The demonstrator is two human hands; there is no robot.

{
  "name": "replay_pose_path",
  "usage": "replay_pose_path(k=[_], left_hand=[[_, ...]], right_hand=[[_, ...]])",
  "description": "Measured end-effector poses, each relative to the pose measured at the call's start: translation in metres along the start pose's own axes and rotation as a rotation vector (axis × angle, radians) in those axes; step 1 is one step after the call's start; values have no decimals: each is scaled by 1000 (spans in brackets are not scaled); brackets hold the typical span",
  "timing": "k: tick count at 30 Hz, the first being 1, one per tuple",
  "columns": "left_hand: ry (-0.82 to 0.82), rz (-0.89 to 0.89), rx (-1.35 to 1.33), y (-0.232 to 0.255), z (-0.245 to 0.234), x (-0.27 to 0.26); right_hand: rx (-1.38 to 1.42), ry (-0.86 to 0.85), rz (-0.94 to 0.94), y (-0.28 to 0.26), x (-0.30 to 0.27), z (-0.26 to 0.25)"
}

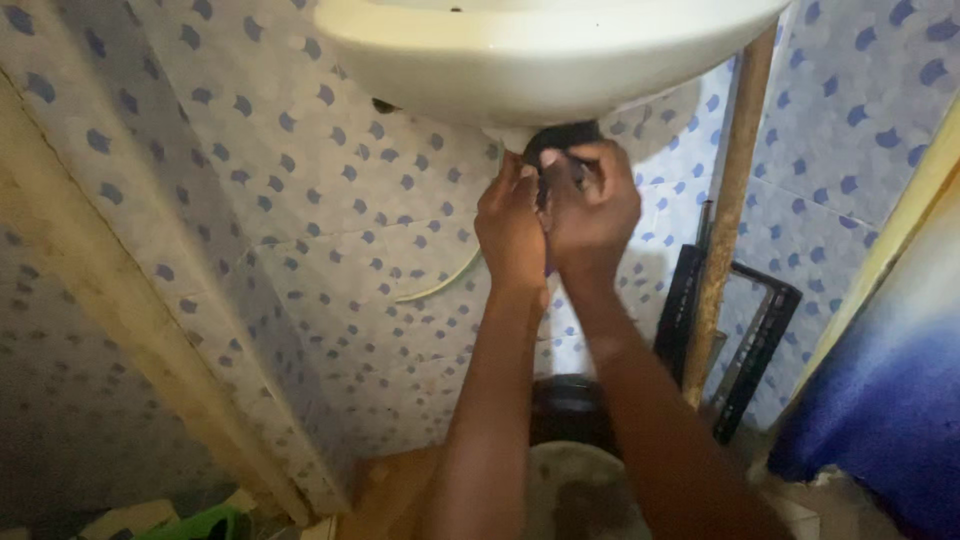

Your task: The person washes a black cloth in a bucket, then uses it to wipe and attempt to seal a leak around the drain of a wall-mounted sink.

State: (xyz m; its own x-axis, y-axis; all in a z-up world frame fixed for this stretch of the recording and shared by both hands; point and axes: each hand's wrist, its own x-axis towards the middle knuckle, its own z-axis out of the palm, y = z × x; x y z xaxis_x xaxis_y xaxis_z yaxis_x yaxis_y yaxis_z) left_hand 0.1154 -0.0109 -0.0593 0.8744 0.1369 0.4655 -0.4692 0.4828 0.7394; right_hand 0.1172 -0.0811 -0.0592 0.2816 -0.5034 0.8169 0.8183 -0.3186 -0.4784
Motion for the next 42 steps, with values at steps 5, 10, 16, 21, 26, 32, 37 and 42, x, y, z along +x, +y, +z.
replay_pose_path(k=[5,10,16,21,26,32,37,42], left_hand=[[-89,62,-202,-6,4,-6],[7,-62,-74,3,9,-10],[-13,-64,-33,-8,-2,-7],[-53,-116,-62,5,-8,-5],[-102,-178,-52,4,-22,-5],[21,19,72,-26,10,2],[60,166,-459,-57,35,29],[173,-47,-428,-57,25,47]], right_hand=[[252,-87,62,19,11,-7],[-51,-106,36,12,-5,-2],[137,-79,319,7,0,-6],[-224,60,-370,0,-21,2],[-369,-27,-510,-5,-17,2],[-100,-220,-412,-7,4,-22],[370,-138,51,11,28,-14],[551,-93,341,4,20,-14]])
